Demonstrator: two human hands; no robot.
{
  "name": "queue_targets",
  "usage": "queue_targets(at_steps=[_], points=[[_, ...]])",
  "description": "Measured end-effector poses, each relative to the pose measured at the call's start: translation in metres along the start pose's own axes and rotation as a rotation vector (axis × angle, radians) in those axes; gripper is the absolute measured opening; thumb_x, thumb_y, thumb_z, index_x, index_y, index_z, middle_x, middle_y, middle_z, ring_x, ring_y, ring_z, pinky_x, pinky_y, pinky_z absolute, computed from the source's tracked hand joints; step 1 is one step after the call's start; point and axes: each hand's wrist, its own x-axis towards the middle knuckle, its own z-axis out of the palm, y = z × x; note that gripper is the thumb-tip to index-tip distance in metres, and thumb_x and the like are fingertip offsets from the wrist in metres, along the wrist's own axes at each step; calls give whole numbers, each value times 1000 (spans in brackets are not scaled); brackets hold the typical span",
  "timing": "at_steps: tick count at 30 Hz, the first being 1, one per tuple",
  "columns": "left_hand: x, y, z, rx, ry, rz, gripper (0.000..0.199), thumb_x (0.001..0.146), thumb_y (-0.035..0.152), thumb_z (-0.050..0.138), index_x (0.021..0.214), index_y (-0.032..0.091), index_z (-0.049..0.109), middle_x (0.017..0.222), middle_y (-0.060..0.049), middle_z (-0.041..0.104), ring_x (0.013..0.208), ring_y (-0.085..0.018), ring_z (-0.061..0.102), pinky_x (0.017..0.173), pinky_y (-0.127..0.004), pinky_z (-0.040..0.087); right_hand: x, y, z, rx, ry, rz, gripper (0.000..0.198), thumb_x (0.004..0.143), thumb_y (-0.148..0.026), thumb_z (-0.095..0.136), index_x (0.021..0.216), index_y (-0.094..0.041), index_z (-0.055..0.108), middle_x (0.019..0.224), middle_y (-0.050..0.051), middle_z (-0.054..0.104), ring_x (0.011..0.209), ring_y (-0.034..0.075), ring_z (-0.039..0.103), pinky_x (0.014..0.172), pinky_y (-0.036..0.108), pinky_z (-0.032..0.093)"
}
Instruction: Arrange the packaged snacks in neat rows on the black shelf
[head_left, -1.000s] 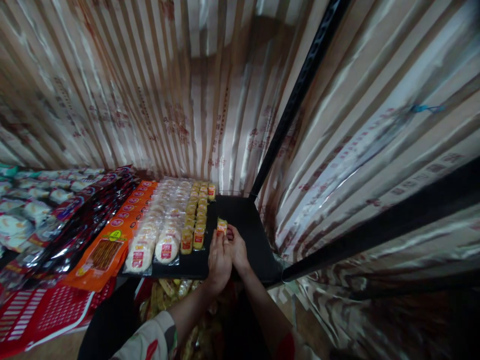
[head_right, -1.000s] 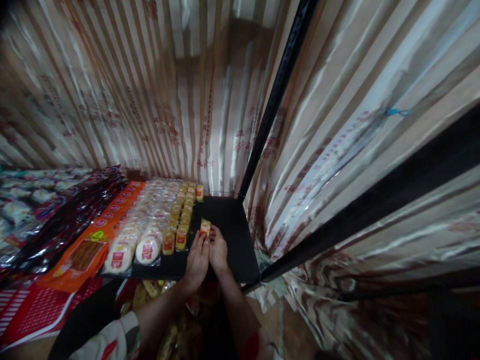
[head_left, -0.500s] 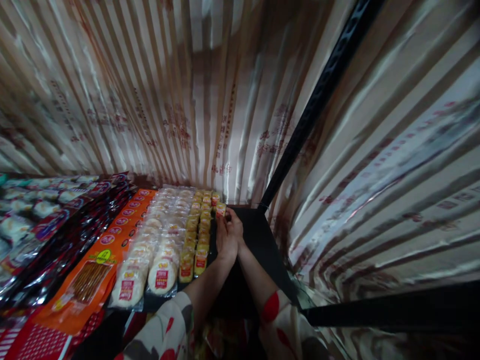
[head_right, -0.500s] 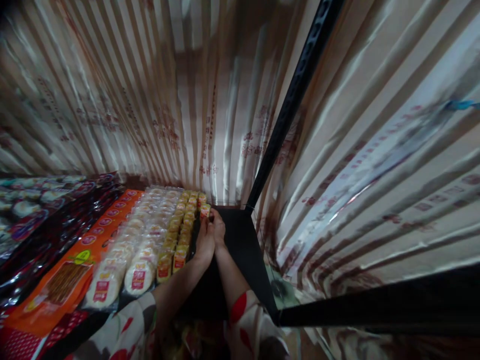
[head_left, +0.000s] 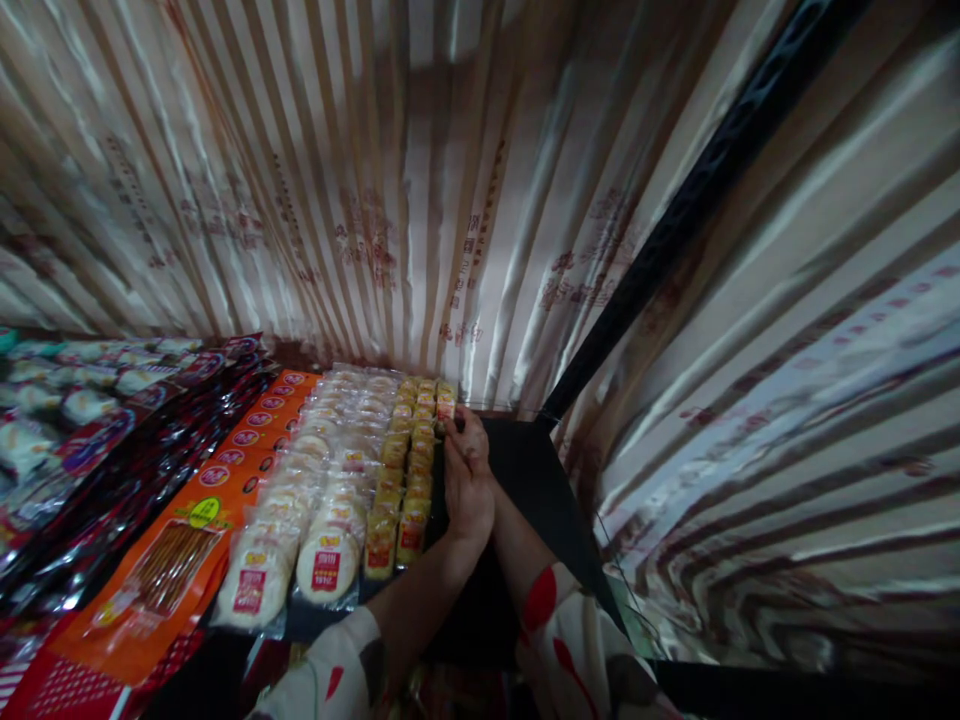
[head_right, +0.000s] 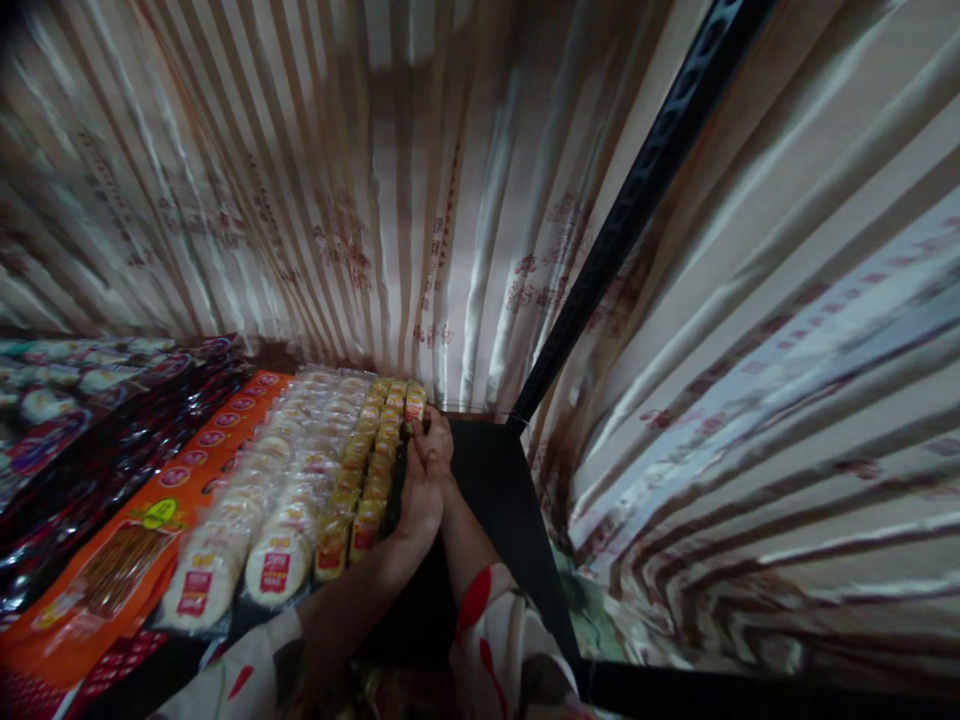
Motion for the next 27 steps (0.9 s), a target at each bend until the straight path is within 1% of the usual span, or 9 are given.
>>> queue_targets(at_steps=[1, 3, 5, 7, 9, 11, 16, 22, 27], points=[[-15, 0, -6, 16, 13, -88, 52, 91, 27, 26, 135, 0, 29, 138, -24, 37, 131, -27, 34, 108, -43, 30, 0, -1, 0, -4, -1, 1, 31, 76, -31, 51, 104, -20, 60, 94, 5, 63, 83, 18, 58, 79, 31, 46], [-49, -1, -20, 37, -26, -81, 53, 91, 29, 30, 136, 1, 29, 142, -21, 32, 132, -25, 31, 109, -40, 29, -2, -2, 1, -3, 3, 4, 30, 76, -32, 52, 103, -20, 61, 93, 5, 63, 83, 18, 58, 79, 32, 46], [-83, -5, -37, 76, -47, 112, 49, 90, 26, 32, 136, 9, 34, 145, -15, 29, 135, -23, 27, 109, -40, 30, -3, -1, 0, 7, 22, 11, 32, 75, -35, 54, 102, -19, 61, 92, 6, 63, 83, 19, 58, 79, 33, 46], [-114, -15, -55, 144, -94, 303, 44, 87, 18, 33, 131, 16, 42, 144, -10, 32, 133, -21, 29, 107, -42, 34, -5, 0, -1, 28, 39, 19, 36, 73, -38, 57, 102, -18, 61, 91, 7, 63, 82, 19, 57, 79, 34, 46], [-137, -30, -71, 206, -95, 395, 42, 84, 11, 35, 123, 20, 49, 140, -10, 38, 129, -21, 36, 102, -42, 40, -7, 2, -1, 57, 44, 20, 39, 71, -38, 60, 104, -17, 60, 90, 7, 63, 80, 19, 57, 79, 34, 46], [-152, -46, -85, 259, -81, 407, 43, 81, 6, 37, 119, 20, 51, 133, -11, 44, 123, -20, 42, 98, -41, 45, -9, 4, 0, 83, 35, 8, 41, 70, -36, 60, 107, -17, 59, 91, 7, 63, 81, 19, 57, 80, 34, 46], [-157, -73, -103, 312, -63, 430, 45, 77, 2, 37, 117, 18, 51, 126, -13, 48, 116, -20, 47, 90, -39, 50, -11, -1, 3, 69, 43, -47, 39, 73, -32, 57, 109, -17, 60, 96, 8, 61, 83, 19, 57, 82, 34, 46], [-152, -76, -103, 313, -79, 459, 47, 75, 2, 37, 117, 18, 51, 125, -13, 49, 117, -21, 47, 91, -40, 50, -10, -3, 4, -127, 6, -16, 35, 75, -32, 55, 105, -15, 63, 86, 9, 60, 83, 22, 56, 79, 35, 46], [-149, -76, -103, 331, -75, 492, 45, 76, 2, 36, 115, 16, 53, 124, -14, 50, 117, -21, 48, 91, -41, 49, -13, 0, 1, -111, 61, -14, 43, 72, -36, 59, 108, -13, 60, 91, 11, 61, 86, 22, 55, 83, 37, 45]])
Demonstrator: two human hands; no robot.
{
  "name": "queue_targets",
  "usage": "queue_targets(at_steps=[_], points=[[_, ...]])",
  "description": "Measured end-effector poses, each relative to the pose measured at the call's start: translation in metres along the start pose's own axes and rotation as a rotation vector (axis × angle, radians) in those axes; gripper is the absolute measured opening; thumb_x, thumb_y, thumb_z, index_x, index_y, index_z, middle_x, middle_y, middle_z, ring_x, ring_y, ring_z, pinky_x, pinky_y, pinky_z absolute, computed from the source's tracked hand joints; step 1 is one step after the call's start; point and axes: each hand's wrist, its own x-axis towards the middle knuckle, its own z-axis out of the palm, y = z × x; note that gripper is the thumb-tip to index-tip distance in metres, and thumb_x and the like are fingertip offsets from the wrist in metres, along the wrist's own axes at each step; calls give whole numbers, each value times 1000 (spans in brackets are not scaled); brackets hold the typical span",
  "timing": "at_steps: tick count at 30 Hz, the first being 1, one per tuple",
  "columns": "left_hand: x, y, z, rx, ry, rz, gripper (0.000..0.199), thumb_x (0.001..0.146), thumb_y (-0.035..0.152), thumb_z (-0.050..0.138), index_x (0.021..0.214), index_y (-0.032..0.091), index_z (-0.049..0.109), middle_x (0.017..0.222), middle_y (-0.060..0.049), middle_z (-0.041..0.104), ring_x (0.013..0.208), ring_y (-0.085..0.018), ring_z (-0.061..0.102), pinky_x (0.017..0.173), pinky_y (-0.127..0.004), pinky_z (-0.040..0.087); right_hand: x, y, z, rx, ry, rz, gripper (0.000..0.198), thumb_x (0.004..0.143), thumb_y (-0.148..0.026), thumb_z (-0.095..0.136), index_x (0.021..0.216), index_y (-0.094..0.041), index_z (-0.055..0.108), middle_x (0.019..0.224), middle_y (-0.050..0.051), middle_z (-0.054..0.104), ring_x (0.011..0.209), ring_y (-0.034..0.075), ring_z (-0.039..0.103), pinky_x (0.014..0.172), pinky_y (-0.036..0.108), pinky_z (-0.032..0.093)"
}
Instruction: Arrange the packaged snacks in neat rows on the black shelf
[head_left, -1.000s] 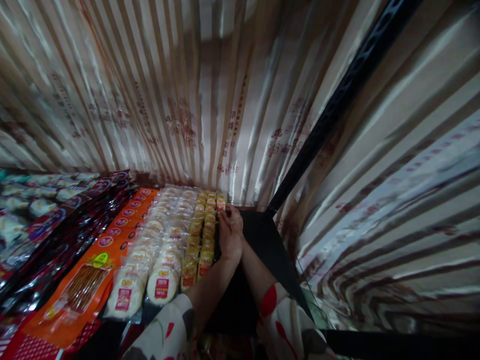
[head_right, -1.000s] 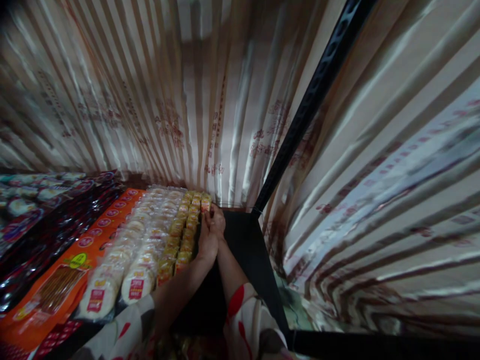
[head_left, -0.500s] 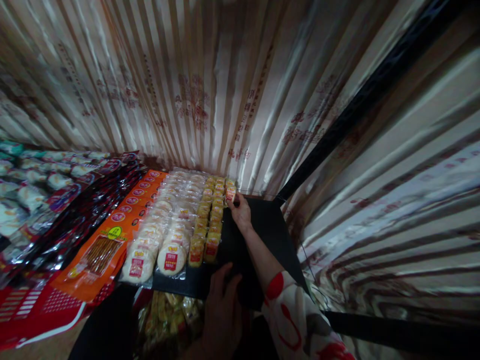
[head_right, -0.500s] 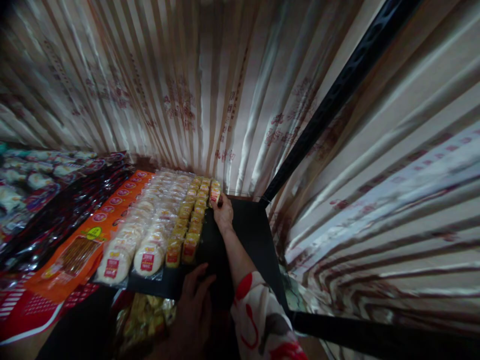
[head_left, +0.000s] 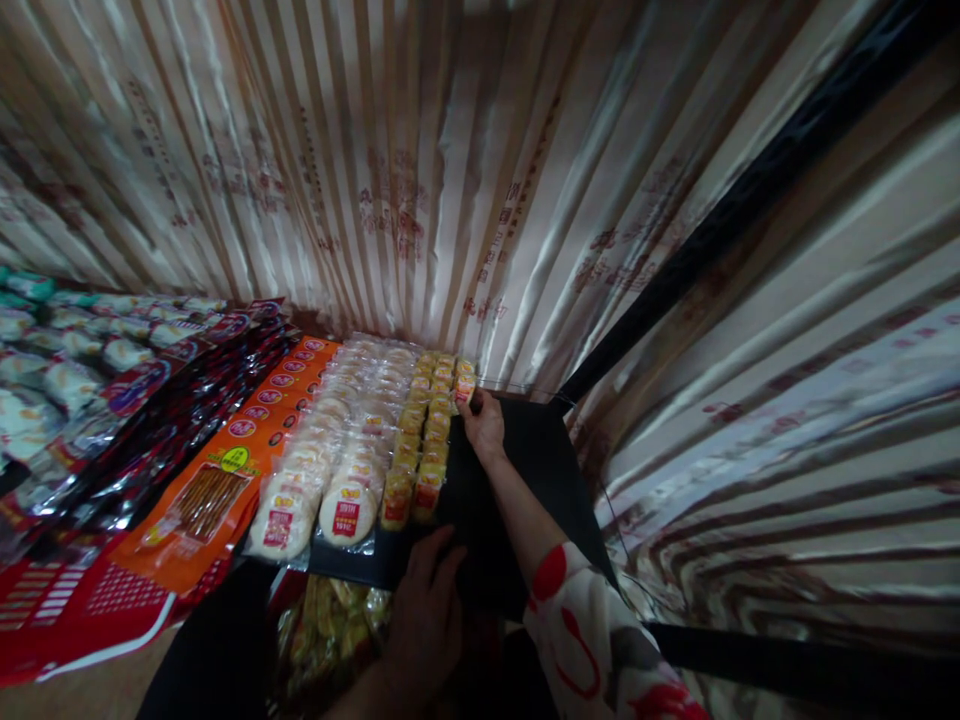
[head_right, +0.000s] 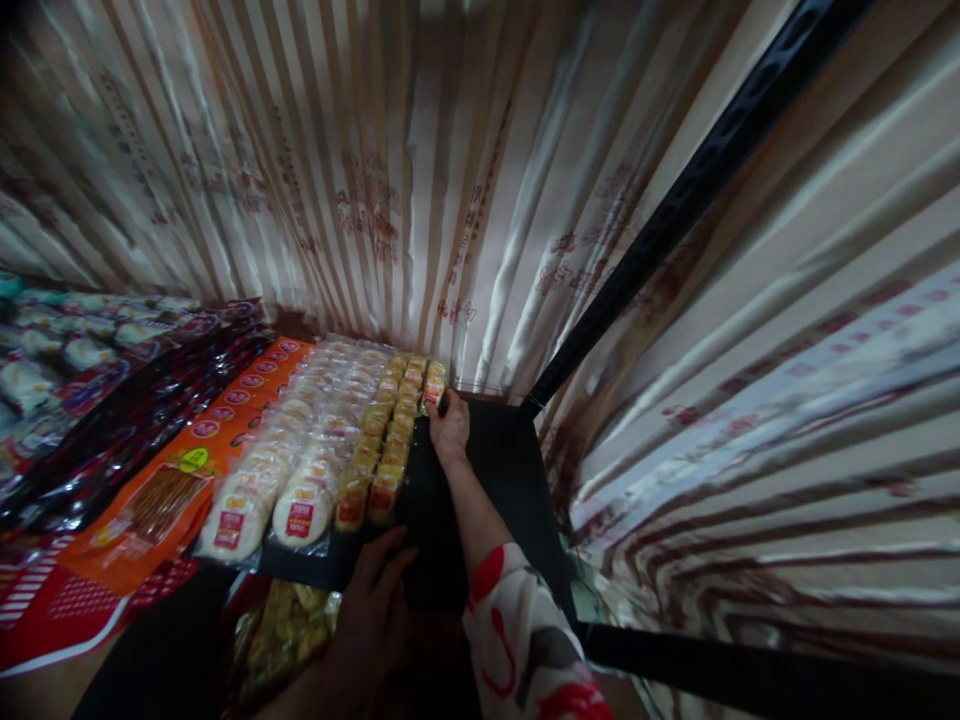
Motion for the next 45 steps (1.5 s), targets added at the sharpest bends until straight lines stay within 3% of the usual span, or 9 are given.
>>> queue_targets(at_steps=[6, 11, 14, 19, 27, 34, 39, 45], points=[[4, -2, 2, 77, 24, 37, 46, 79, 3, 36, 123, 12, 47, 131, -16, 46, 126, -23, 40, 97, -43, 45, -27, -11, -20, 140, 83, -58, 37, 80, -35, 49, 107, -13, 60, 98, 12, 60, 88, 20, 56, 83, 35, 46], [2, -2, 9, 217, 13, 21, 56, 81, 3, 34, 136, 11, 31, 143, -16, 32, 136, -24, 22, 102, -46, 39, -63, -27, -29, 319, -59, -66, 32, 84, -37, 44, 104, -19, 62, 100, 8, 62, 88, 17, 58, 78, 30, 49], [1, -2, 12, 284, 6, 22, 56, 81, 3, 35, 136, 8, 30, 147, -17, 24, 138, -28, 14, 103, -48, 38, -74, -30, -26, 406, -153, -29, 35, 83, -39, 47, 109, -20, 60, 102, 8, 63, 87, 17, 59, 76, 30, 50], [2, -4, 14, 330, 11, 38, 54, 80, 4, 37, 134, 7, 32, 149, -18, 15, 137, -33, 8, 102, -52, 37, -72, -30, -20, 528, -187, 26, 37, 79, -40, 53, 109, -19, 60, 98, 6, 65, 83, 16, 61, 79, 31, 50], [14, -5, 22, 330, 31, 14, 56, 84, 5, 32, 139, 6, 22, 147, -19, 20, 137, -29, 11, 102, -48, 40, -67, -33, -17, 654, -152, 140, 40, 78, -44, 52, 105, -16, 61, 95, 8, 68, 84, 19, 63, 81, 34, 51], [24, -4, 24, 332, 10, -33, 50, 83, 5, 32, 133, -1, 32, 145, -23, 23, 136, -30, 12, 102, -47, 39, -71, -32, -15, 643, -144, 131, 33, 79, -40, 50, 99, -18, 63, 96, 7, 69, 87, 20, 64, 81, 35, 51], [26, -5, 23, 324, 32, -35, 54, 83, 6, 33, 136, 1, 26, 145, -22, 25, 137, -29, 13, 103, -48, 39, -71, -33, -18, 568, -149, 72, 29, 82, -37, 45, 97, -20, 63, 97, 7, 68, 87, 19, 63, 81, 34, 51], [24, -7, 23, 303, 60, -31, 59, 83, 7, 33, 140, 5, 18, 144, -20, 28, 137, -27, 15, 103, -47, 39, -52, -39, -18, 369, -15, -54, 30, 82, -31, 44, 102, -20, 64, 105, 8, 63, 96, 18, 58, 91, 35, 44]])
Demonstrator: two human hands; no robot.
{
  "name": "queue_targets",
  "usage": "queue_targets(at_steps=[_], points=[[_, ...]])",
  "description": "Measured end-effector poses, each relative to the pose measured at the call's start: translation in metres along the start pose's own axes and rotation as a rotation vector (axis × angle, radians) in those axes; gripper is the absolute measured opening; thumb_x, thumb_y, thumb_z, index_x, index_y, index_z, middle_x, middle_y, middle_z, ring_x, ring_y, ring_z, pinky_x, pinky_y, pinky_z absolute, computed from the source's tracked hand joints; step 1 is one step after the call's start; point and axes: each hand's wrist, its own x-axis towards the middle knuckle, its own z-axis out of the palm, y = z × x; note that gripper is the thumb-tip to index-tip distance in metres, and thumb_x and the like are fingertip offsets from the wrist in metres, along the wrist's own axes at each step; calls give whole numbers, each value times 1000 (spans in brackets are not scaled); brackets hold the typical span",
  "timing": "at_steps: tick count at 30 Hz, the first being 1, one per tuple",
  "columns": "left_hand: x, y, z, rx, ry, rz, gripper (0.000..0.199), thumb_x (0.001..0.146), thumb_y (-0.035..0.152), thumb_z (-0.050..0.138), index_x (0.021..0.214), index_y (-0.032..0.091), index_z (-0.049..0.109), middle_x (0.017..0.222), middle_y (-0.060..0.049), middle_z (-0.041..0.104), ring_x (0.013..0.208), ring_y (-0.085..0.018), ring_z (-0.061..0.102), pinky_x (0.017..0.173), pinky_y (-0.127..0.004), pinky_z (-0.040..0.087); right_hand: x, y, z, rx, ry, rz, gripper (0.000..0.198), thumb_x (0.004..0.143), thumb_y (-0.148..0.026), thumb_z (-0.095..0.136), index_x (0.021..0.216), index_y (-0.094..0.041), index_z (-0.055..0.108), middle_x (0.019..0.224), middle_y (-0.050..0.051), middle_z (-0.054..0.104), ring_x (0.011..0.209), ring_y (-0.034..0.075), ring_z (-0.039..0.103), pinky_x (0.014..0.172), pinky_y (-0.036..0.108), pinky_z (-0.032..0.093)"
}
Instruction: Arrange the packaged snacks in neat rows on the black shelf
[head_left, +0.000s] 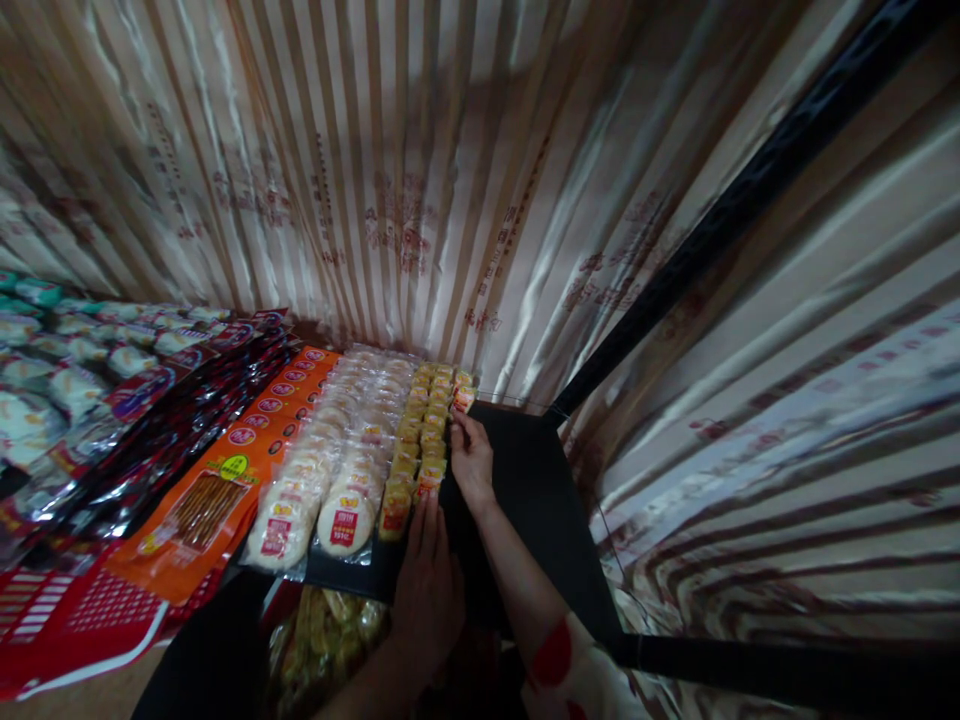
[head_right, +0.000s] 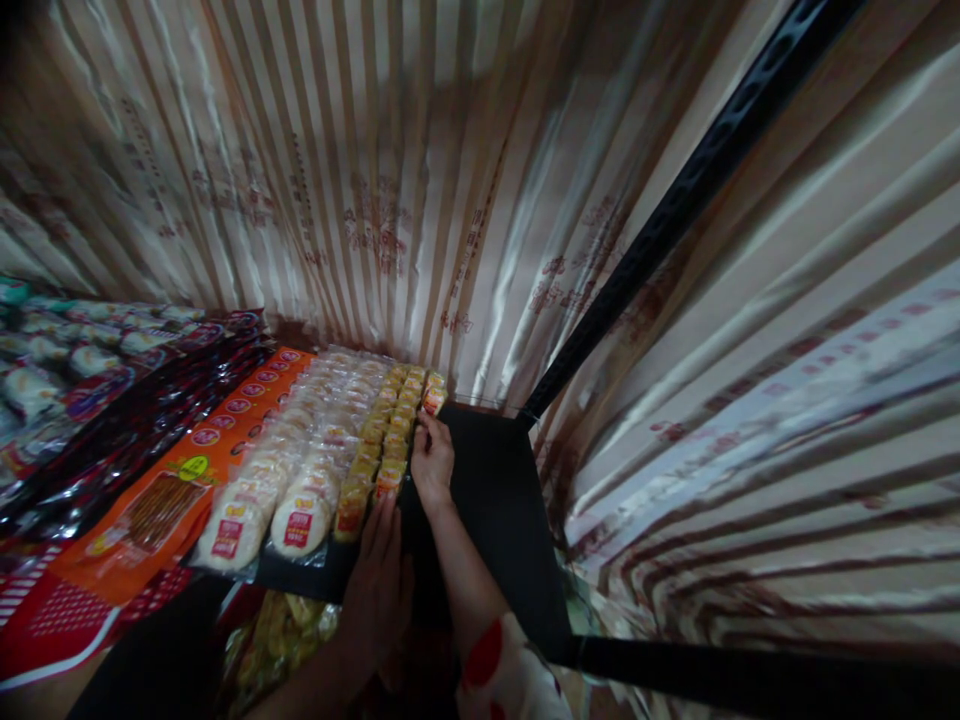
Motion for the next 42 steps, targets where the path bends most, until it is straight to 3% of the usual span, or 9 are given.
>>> queue_targets(at_steps=[5, 10, 14, 17, 20, 28, 31, 35, 42], points=[[4, 3, -3, -13, -21, -54, 60, 85, 11, 35, 142, 6, 14, 145, -20, 28, 136, -28, 18, 102, -48, 40, 11, -4, 5, -17, -87, 6, 30, 82, -32, 43, 99, -20, 64, 101, 6, 65, 93, 18, 59, 89, 34, 45], [8, 4, -4, -6, -10, -53, 63, 85, 12, 35, 142, 8, 10, 146, -19, 25, 136, -28, 20, 103, -48, 39, 8, -2, 3, -9, -106, 21, 26, 81, -33, 45, 94, -22, 65, 94, 4, 66, 87, 17, 60, 83, 32, 48], [10, 4, -5, -11, -17, -60, 63, 84, 11, 35, 142, 7, 11, 146, -18, 27, 135, -27, 21, 103, -46, 39, 11, -2, 0, -70, -89, -13, 26, 82, -32, 44, 94, -22, 65, 95, 4, 65, 88, 18, 60, 86, 34, 47], [10, 4, -6, -18, -24, -67, 63, 84, 11, 35, 142, 7, 12, 146, -18, 26, 136, -27, 21, 103, -45, 40, 20, -5, 1, -105, -36, -53, 32, 84, -33, 41, 103, -20, 62, 107, 7, 63, 102, 19, 56, 94, 36, 42], [9, 4, -6, -19, -21, -61, 63, 84, 12, 36, 142, 7, 12, 146, -18, 25, 136, -28, 20, 102, -45, 41, 35, -10, 3, -130, -74, -82, 37, 86, -36, 38, 112, -20, 59, 119, 7, 58, 113, 19, 51, 100, 36, 37], [9, 6, -4, 17, -12, -69, 63, 85, 15, 38, 142, 6, 13, 146, -18, 26, 135, -28, 23, 101, -44, 42, 82, -9, 8, -377, -102, -211, 46, 91, -41, 27, 116, -19, 59, 119, 7, 60, 122, 23, 39, 105, 46, 23], [9, 6, -1, 8, -4, -73, 63, 85, 15, 38, 142, 7, 14, 146, -17, 25, 135, -27, 23, 102, -44, 42, 93, -6, 10, -421, -177, -199, 45, 91, -46, 28, 113, -25, 62, 117, 5, 62, 129, 25, 29, 106, 53, 12], [10, 6, 2, -3, -6, -113, 63, 85, 16, 38, 142, 8, 14, 148, -15, 22, 135, -26, 23, 102, -41, 41, 96, -8, 12, -518, -266, -142, 48, 92, -47, 23, 112, -27, 62, 119, 2, 61, 131, 26, 26, 105, 57, 1], [12, 8, 3, 37, -29, -139, 62, 86, 18, 37, 143, 8, 12, 147, -13, 25, 136, -24, 23, 104, -39, 39, 96, -21, 12, -671, -315, -74, 52, 94, -44, 19, 106, -25, 66, 116, 1, 63, 126, 23, 32, 107, 52, 2]])
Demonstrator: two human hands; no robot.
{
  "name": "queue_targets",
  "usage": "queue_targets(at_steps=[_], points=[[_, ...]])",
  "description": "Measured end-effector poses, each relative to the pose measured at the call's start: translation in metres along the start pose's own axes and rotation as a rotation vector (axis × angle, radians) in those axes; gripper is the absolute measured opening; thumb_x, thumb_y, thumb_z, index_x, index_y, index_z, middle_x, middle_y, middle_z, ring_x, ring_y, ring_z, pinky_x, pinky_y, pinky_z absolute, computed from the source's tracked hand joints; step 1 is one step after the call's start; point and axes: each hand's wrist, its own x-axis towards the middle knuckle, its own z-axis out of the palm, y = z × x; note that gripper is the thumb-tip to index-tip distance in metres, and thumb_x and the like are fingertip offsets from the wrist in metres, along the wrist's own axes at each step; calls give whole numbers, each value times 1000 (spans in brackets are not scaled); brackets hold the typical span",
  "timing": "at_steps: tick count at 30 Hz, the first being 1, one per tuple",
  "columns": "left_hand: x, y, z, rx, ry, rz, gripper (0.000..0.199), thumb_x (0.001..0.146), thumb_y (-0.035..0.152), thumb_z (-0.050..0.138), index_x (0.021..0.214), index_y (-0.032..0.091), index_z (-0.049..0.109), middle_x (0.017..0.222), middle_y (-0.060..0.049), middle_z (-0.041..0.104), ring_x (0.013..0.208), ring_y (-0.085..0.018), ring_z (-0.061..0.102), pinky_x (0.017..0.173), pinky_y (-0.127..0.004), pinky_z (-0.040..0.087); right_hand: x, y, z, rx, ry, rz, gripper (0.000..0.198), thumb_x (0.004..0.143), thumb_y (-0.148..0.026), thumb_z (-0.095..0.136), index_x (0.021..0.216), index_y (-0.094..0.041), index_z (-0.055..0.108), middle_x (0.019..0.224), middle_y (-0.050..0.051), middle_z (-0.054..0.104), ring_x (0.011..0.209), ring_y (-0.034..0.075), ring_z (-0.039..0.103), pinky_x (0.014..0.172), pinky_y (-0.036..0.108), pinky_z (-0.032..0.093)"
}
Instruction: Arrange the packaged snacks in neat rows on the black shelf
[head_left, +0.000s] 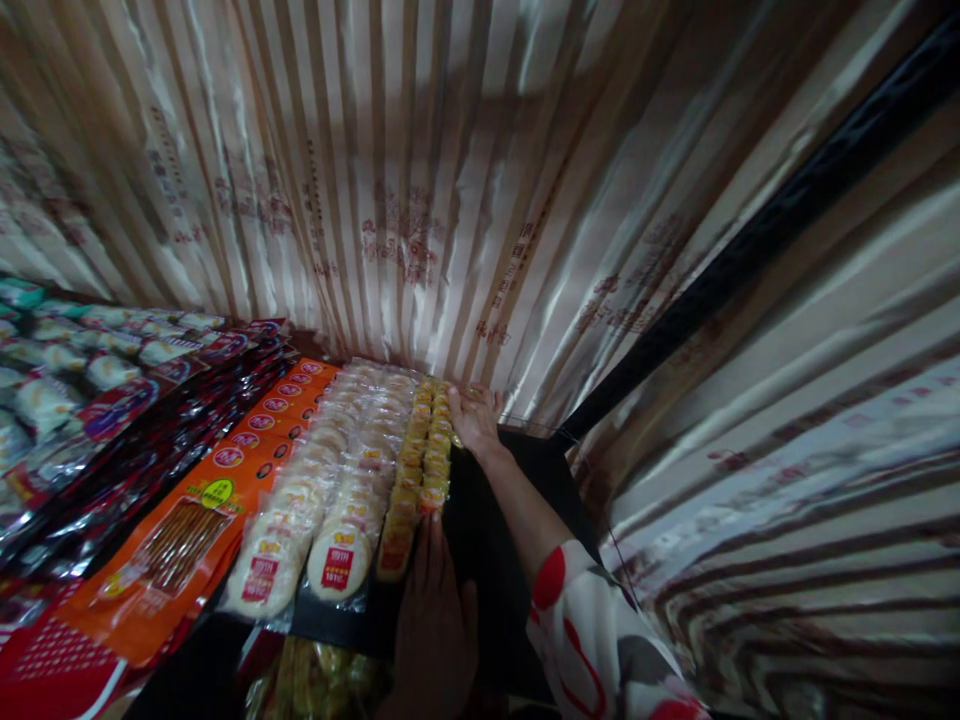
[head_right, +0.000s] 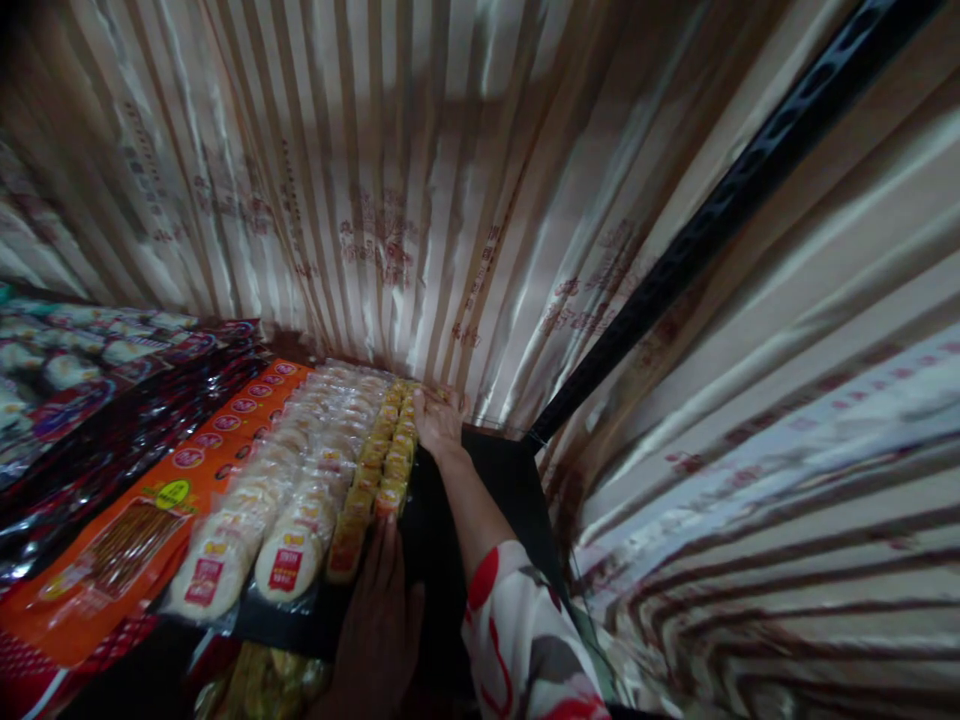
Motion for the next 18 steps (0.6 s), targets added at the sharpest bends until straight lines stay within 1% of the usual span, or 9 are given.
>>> queue_targets(at_steps=[2, 4, 7, 9, 11, 14, 18], points=[[0, 1, 0, 10, 12, -1, 63, 87, 18, 37, 143, 8, 11, 147, -13, 27, 135, -24, 24, 103, -38, 40, 1, -1, -1, 5, 0, 11, 53, 94, -45, 19, 104, -25, 67, 117, 0, 62, 125, 23, 33, 107, 49, 6], [0, 1, 0, 26, 21, 1, 64, 87, 19, 37, 143, 8, 10, 147, -13, 26, 135, -24, 25, 102, -38, 41, 3, -2, -1, 23, 8, 23, 55, 93, -45, 19, 103, -23, 68, 123, -1, 58, 128, 24, 28, 107, 46, 10], [1, 3, 0, 45, 31, 9, 65, 86, 19, 38, 143, 8, 7, 147, -14, 26, 135, -24, 26, 102, -37, 40, 4, -3, 0, 56, -8, 46, 60, 94, -45, 15, 101, -21, 69, 124, 2, 58, 132, 24, 22, 107, 45, 10], [2, 4, 0, 44, 36, 13, 66, 86, 20, 38, 143, 8, 6, 146, -14, 27, 134, -24, 26, 102, -37, 40, 5, -3, 0, 75, -33, 59, 61, 94, -44, 13, 104, -20, 68, 117, 4, 62, 131, 23, 24, 107, 45, 8], [3, 6, 0, 38, 41, 1, 67, 87, 24, 40, 143, 9, 6, 146, -13, 28, 134, -24, 27, 103, -37, 39, 6, -2, 1, 89, -47, 50, 61, 94, -43, 12, 106, -20, 67, 114, 4, 64, 130, 22, 26, 107, 45, 8], [5, 9, -1, 39, 49, -31, 68, 87, 26, 41, 143, 9, 8, 146, -14, 28, 134, -25, 27, 104, -38, 38, 7, 1, 1, 96, -56, 46, 62, 94, -44, 11, 103, -21, 68, 114, 3, 64, 130, 21, 27, 107, 44, 9], [7, 11, 0, 42, 31, -30, 65, 87, 23, 40, 143, 6, 11, 146, -15, 28, 135, -25, 25, 104, -38, 38, 8, 2, 3, 102, -55, 57, 63, 94, -44, 11, 101, -20, 69, 114, 4, 64, 130, 21, 28, 106, 44, 10]])
